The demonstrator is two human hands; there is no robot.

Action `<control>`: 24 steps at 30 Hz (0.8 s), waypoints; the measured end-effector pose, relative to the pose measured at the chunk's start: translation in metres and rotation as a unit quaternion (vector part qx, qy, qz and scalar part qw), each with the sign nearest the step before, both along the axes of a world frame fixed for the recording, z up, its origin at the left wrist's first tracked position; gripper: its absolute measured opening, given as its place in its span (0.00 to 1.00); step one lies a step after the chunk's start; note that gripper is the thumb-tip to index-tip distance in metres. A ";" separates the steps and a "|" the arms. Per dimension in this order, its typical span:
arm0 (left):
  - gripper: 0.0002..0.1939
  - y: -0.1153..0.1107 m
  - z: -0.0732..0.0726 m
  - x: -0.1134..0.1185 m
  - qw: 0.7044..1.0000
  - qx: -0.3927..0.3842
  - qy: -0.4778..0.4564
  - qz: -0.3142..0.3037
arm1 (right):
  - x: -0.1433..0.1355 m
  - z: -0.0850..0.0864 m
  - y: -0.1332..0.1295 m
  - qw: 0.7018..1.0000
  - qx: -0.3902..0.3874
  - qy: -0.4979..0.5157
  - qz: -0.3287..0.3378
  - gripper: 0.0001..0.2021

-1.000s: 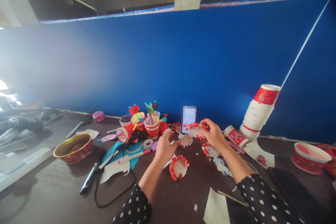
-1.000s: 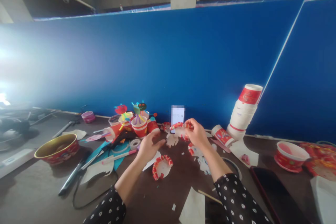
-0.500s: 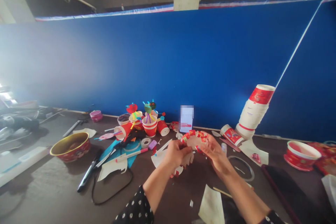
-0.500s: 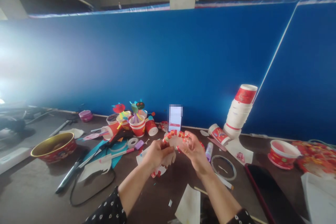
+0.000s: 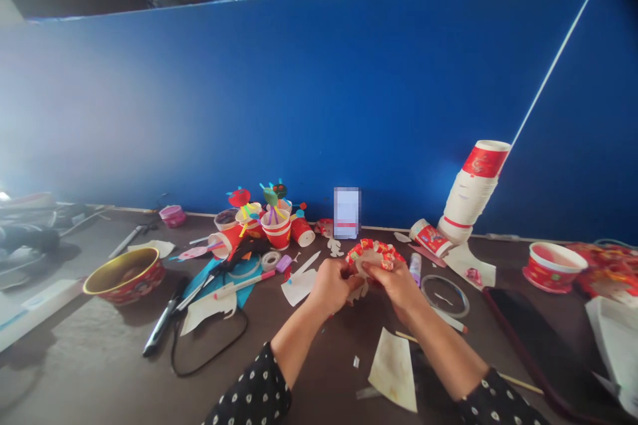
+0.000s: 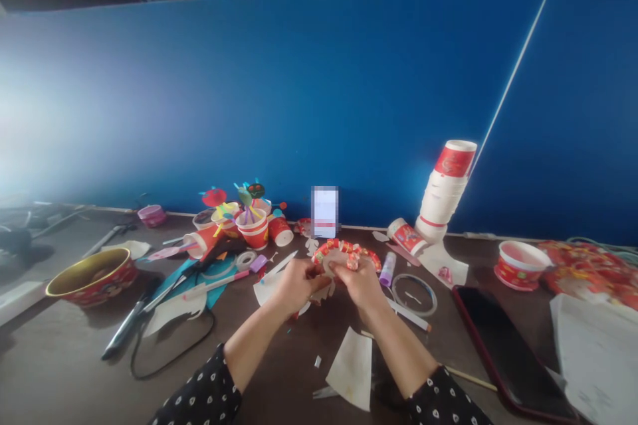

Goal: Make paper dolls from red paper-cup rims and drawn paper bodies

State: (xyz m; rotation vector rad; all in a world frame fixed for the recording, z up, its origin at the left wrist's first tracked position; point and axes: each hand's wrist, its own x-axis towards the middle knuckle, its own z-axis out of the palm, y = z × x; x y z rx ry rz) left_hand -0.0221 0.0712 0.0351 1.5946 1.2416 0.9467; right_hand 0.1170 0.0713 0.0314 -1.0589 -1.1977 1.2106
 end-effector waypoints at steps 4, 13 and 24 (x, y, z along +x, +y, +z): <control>0.06 -0.001 0.002 -0.002 0.983 0.120 0.133 0.026 | -0.002 0.002 -0.001 1.000 -0.024 0.008 0.003 0.10; 0.06 -0.004 0.003 -0.001 0.941 0.251 0.222 0.053 | -0.002 0.003 -0.001 0.999 -0.025 -0.018 -0.018 0.11; 0.09 -0.007 0.000 0.000 0.870 0.375 0.313 0.058 | -0.006 0.001 -0.001 0.998 -0.060 -0.003 -0.032 0.10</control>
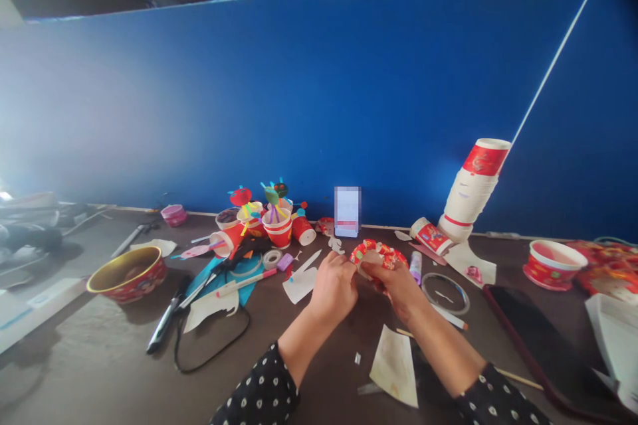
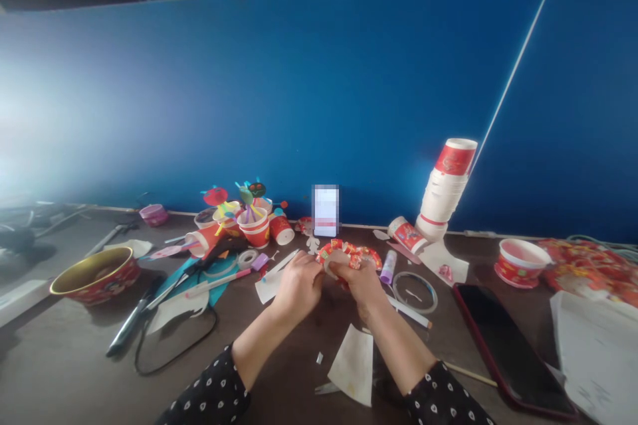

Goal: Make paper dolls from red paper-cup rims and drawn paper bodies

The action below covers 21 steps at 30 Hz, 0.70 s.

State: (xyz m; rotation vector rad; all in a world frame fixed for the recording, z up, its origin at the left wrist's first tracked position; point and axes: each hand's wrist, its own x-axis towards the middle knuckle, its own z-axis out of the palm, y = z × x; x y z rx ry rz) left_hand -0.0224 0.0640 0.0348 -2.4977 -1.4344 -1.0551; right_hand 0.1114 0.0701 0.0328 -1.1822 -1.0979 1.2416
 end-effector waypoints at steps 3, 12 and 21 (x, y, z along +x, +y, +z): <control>0.09 0.000 -0.001 -0.002 1.000 0.016 0.023 0.008 | 0.000 0.000 -0.001 1.000 0.007 0.001 -0.005 0.10; 0.08 0.008 0.008 -0.014 0.995 -0.058 -0.061 0.055 | 0.009 0.006 0.004 0.996 0.011 -0.090 -0.019 0.14; 0.10 0.040 0.017 -0.081 0.939 -0.220 -0.229 0.132 | 0.017 -0.009 0.017 0.891 0.005 -0.454 0.011 0.15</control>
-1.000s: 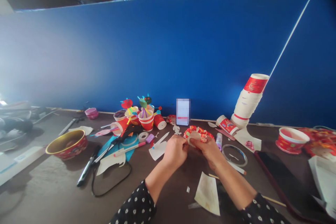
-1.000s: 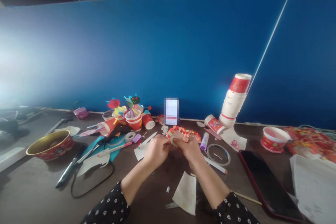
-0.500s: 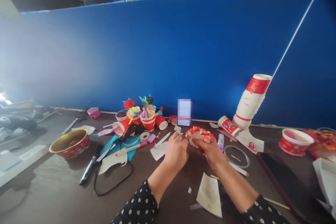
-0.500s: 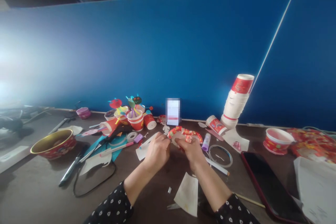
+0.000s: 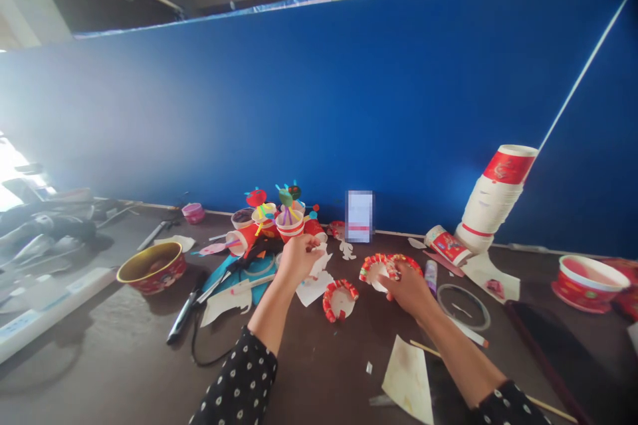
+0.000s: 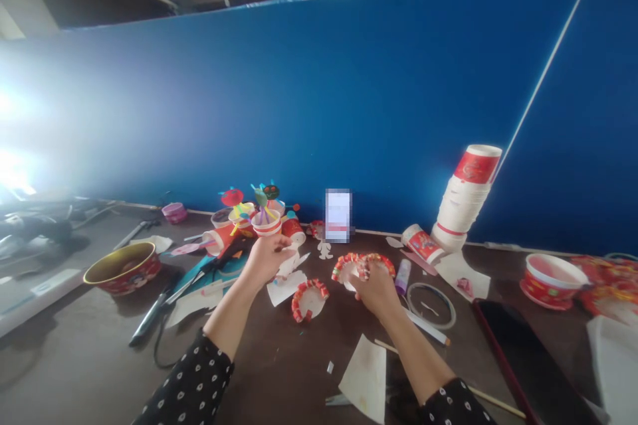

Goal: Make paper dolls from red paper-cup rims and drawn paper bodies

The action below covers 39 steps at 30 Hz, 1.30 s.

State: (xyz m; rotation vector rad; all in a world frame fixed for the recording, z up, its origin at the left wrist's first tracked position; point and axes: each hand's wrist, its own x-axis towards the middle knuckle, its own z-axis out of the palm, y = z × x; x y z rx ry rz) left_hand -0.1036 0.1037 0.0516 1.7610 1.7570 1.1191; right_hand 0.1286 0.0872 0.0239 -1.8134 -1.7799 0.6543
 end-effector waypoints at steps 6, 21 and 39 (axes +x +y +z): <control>0.10 0.005 -0.012 -0.012 0.994 -0.064 0.048 -0.070 | -0.001 0.001 -0.003 0.991 0.043 -0.130 0.000 0.18; 0.17 0.005 -0.020 -0.010 0.971 -0.092 0.176 -0.136 | -0.073 0.018 0.015 0.980 0.033 -0.130 0.145 0.08; 0.12 0.004 -0.021 -0.007 0.954 -0.078 0.237 -0.167 | -0.106 -0.001 0.029 0.977 -0.047 -0.158 0.135 0.09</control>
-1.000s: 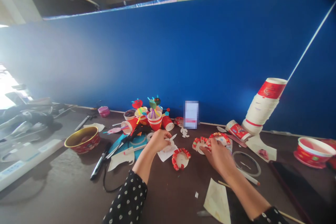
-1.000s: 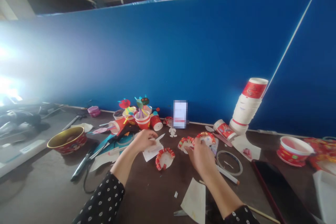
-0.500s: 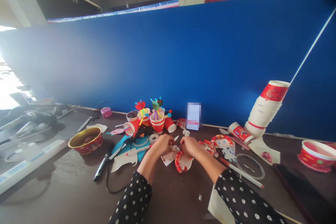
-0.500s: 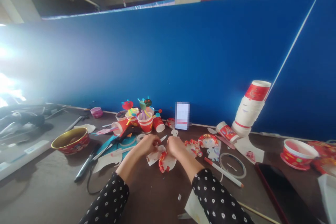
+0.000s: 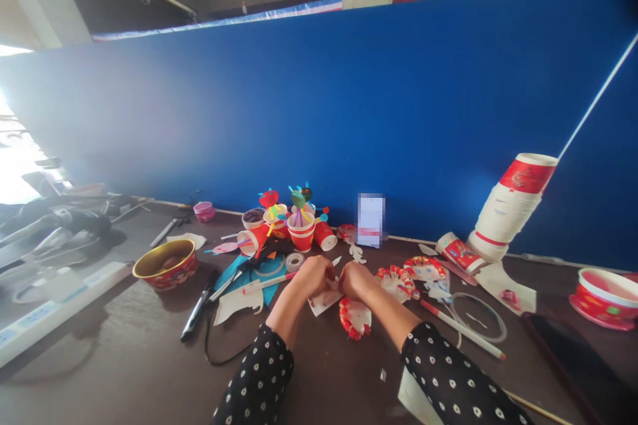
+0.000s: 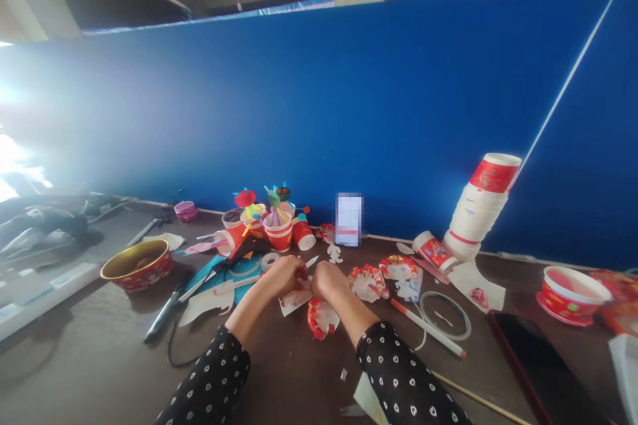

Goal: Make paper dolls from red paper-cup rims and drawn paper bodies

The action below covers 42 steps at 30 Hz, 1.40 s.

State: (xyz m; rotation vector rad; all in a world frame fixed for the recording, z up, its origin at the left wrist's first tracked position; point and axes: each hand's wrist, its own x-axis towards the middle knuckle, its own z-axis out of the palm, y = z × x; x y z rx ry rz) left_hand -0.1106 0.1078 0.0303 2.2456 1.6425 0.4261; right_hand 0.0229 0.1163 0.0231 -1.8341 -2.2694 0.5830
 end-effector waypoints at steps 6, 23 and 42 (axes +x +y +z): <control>0.13 -0.001 0.000 0.004 1.000 0.012 0.017 0.010 | 0.002 0.000 -0.002 1.000 0.014 -0.012 0.001 0.07; 0.06 0.000 0.008 -0.007 0.989 -0.045 -0.104 0.094 | 0.016 0.006 -0.012 0.979 0.116 0.167 -0.017 0.08; 0.22 -0.035 0.033 0.056 0.912 -0.083 -0.398 0.054 | 0.074 0.018 -0.075 0.865 -0.060 0.495 -0.056 0.15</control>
